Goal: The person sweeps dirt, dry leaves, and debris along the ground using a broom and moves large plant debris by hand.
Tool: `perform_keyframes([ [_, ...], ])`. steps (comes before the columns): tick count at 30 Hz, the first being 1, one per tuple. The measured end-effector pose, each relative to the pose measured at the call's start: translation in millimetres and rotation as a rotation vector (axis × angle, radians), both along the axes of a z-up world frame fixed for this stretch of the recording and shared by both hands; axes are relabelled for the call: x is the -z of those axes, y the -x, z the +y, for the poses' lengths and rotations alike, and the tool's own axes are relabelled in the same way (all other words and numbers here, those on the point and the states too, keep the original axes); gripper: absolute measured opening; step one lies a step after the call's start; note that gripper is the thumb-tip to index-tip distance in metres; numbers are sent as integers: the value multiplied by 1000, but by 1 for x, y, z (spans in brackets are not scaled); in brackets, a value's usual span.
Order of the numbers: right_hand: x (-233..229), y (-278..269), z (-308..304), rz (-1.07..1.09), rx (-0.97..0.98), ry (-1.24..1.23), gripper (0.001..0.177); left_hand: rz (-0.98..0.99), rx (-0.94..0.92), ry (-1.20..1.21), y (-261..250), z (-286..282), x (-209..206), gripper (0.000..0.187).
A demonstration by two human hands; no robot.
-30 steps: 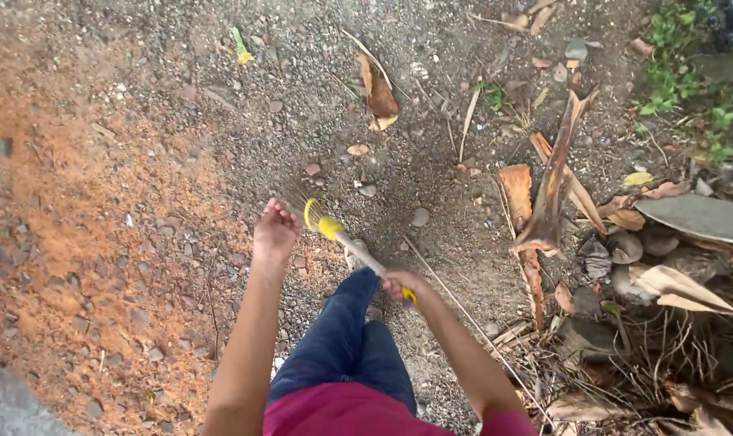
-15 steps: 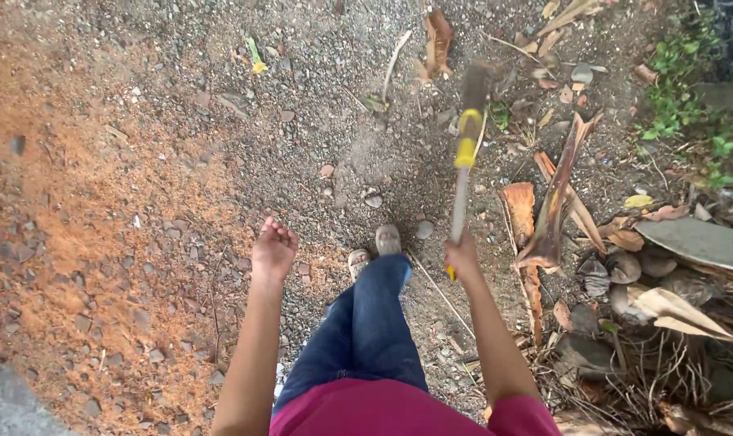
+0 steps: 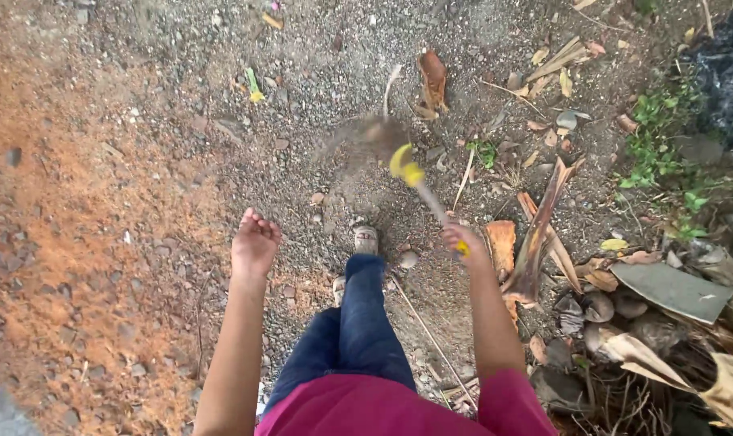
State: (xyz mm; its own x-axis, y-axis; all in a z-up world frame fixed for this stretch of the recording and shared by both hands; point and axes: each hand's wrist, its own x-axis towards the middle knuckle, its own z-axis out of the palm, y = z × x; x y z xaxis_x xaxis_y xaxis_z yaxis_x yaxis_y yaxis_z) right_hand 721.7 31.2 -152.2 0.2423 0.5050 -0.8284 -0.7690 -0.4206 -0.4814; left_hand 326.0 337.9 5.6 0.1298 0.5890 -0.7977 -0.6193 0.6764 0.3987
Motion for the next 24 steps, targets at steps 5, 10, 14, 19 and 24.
perform_keyframes([
  [5,-36,-1,17,-367,-89,261,27,3,-49,-9,-2,5,3,18],
  [10,-122,41,58,-404,-229,270,43,-30,-110,8,-3,0,-6,9],
  [14,-88,112,121,-68,-548,183,54,-20,-172,53,-7,5,-25,14],
  [19,56,203,197,406,-502,-118,14,-65,-163,14,8,10,-21,14],
  [24,133,134,225,438,-406,-15,14,-30,-269,8,59,38,-7,15],
])
